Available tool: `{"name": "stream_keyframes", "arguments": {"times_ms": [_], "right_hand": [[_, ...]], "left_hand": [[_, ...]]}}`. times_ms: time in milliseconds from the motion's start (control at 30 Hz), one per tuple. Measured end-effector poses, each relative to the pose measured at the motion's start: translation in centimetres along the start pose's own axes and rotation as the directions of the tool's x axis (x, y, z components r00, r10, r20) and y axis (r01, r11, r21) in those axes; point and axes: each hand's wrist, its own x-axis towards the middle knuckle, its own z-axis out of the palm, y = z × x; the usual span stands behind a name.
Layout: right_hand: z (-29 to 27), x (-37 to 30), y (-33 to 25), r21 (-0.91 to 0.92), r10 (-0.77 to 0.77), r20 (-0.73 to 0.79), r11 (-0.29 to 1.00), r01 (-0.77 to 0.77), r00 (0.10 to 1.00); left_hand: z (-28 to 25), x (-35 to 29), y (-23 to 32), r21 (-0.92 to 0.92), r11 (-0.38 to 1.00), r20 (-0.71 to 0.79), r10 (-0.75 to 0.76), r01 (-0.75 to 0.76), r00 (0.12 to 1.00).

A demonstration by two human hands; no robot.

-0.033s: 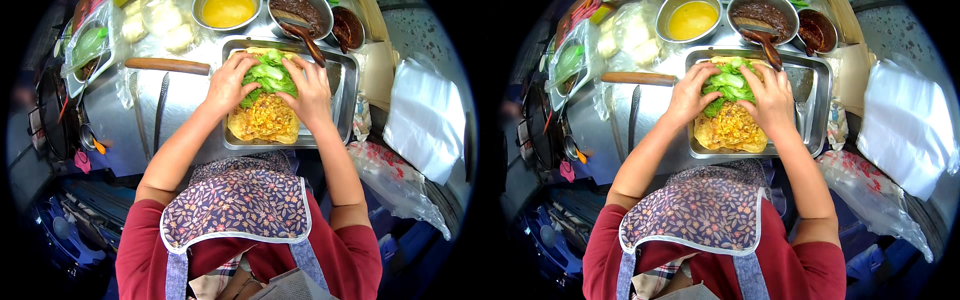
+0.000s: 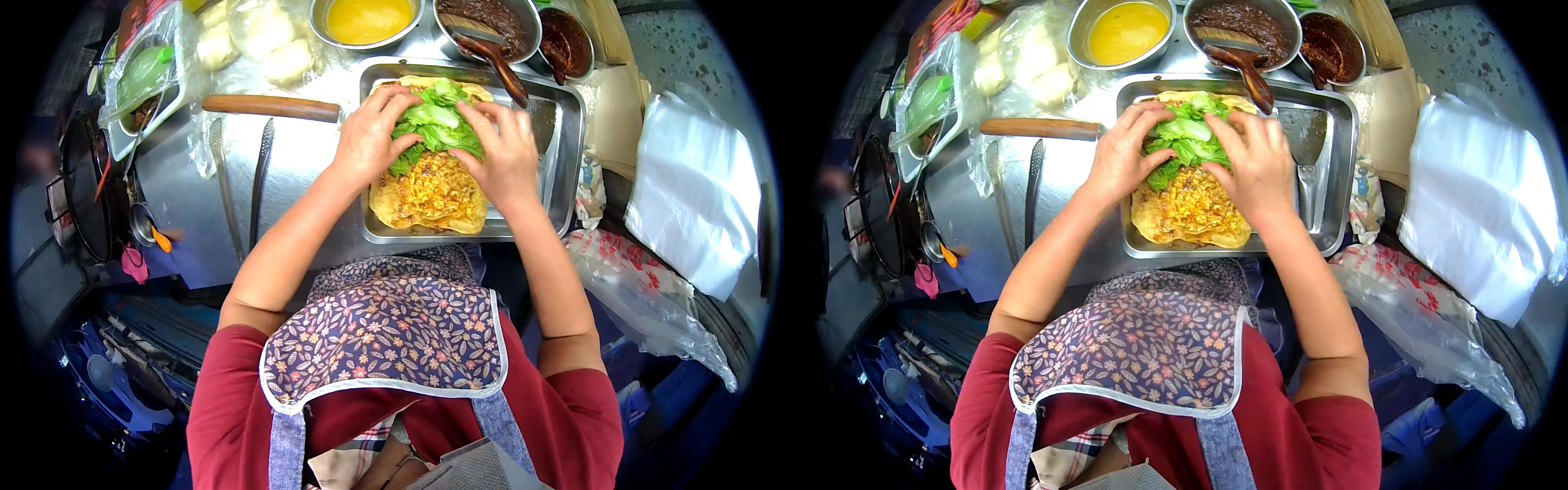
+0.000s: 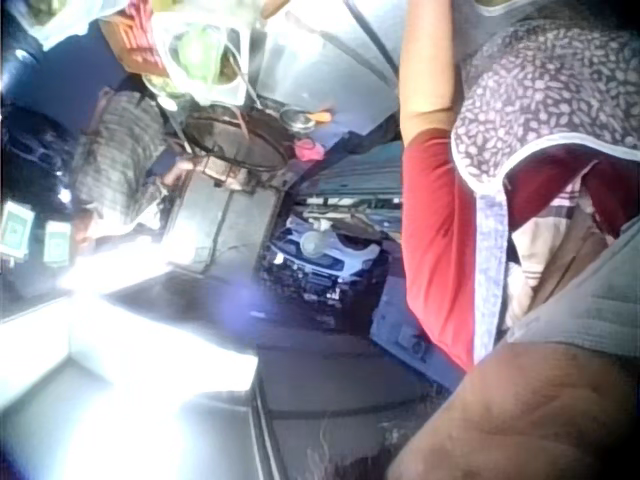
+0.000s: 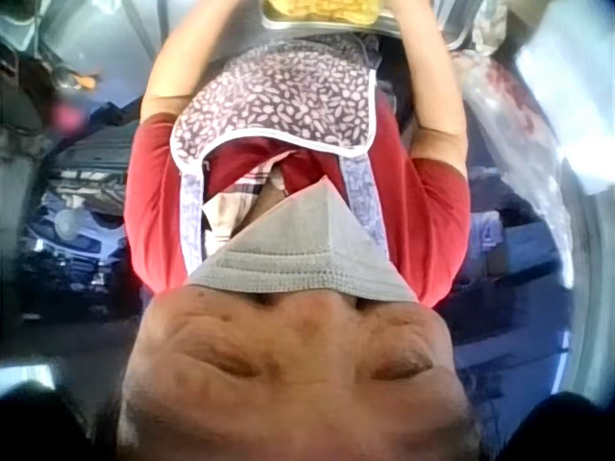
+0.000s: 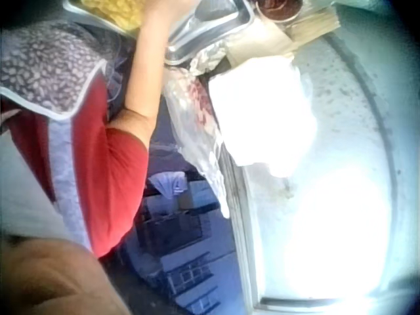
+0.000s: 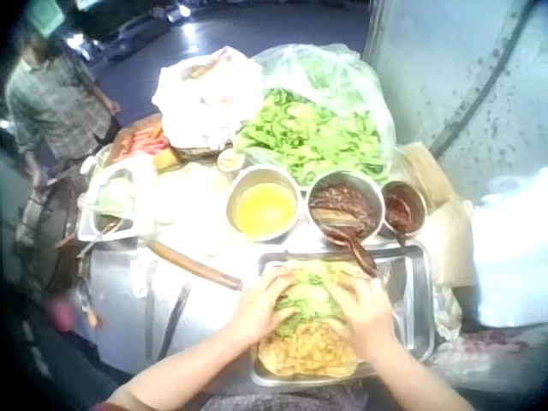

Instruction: The person cooks a thin egg crepe on a flat griddle, then transfers it to a tray. They add cooked meat, sauces, and lettuce, roll the crepe, and wrap it in paper. The person then hands the wrapped food to a customer and cleans the griddle.

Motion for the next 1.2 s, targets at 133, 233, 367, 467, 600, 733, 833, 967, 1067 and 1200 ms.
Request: {"name": "stream_keyframes", "arguments": {"times_ms": [133, 233, 367, 467, 600, 733, 833, 967, 1067, 1200], "right_hand": [[5.3, -1.1, 1.2, 0.087, -0.109, -0.137, 0.989, 0.122, 0.984], [5.8, -0.5, 1.9, 0.133, -0.095, -0.127, 0.985, 0.112, 0.987], [0.7, -0.4, 3.3, 0.294, 0.178, -0.115, 0.946, -0.137, 0.977], [-0.4, 1.1, 4.6, 0.377, 0.364, -0.222, 0.887, -0.265, 0.905], [-1.6, 5.7, 5.2, -0.054, -0.043, -0.272, 0.998, 0.03, 0.961], [-6.2, 6.9, 4.5, 0.337, 0.016, -0.253, 0.939, 0.072, 0.967], [-7.6, 5.8, 5.0, 0.299, -0.052, -0.317, 0.942, 0.152, 0.947], [-6.2, 5.6, 4.1, 0.21, -0.073, -0.292, 0.968, 0.139, 0.954], [-9.6, 4.1, 2.0, 0.395, 0.024, -0.394, 0.907, 0.146, 0.919], [-5.5, -0.8, -2.0, 0.493, 0.131, -0.123, 0.868, -0.054, 0.984]], "left_hand": [[0.3, 0.6, 0.7, 0.042, 0.998, 0.08, 0.035, -0.038, 0.996], [0.6, 1.0, 0.3, 0.108, 0.994, 0.118, 0.013, -0.026, 0.993], [0.7, 0.1, -0.4, 0.002, 0.993, 0.102, -0.114, 0.114, 0.988], [0.4, 0.8, 0.3, -0.102, 0.989, 0.081, -0.098, 0.106, 0.992], [-1.5, 2.8, 1.2, 0.12, 0.984, 0.278, -0.159, 0.129, 0.947], [-0.9, 2.8, -1.3, 0.016, 0.991, 0.165, -0.136, 0.135, 0.977], [-0.7, 2.5, -1.6, 0.01, 0.99, 0.15, -0.138, 0.138, 0.979], [-1.3, 1.8, -0.6, 0.003, 0.983, 0.143, -0.182, 0.184, 0.973], [-1.2, 0.6, -0.7, -0.04, 0.974, 0.095, -0.217, 0.222, 0.971], [-0.2, 0.3, -0.8, 0.086, 0.967, 0.108, -0.249, 0.241, 0.962]]}}
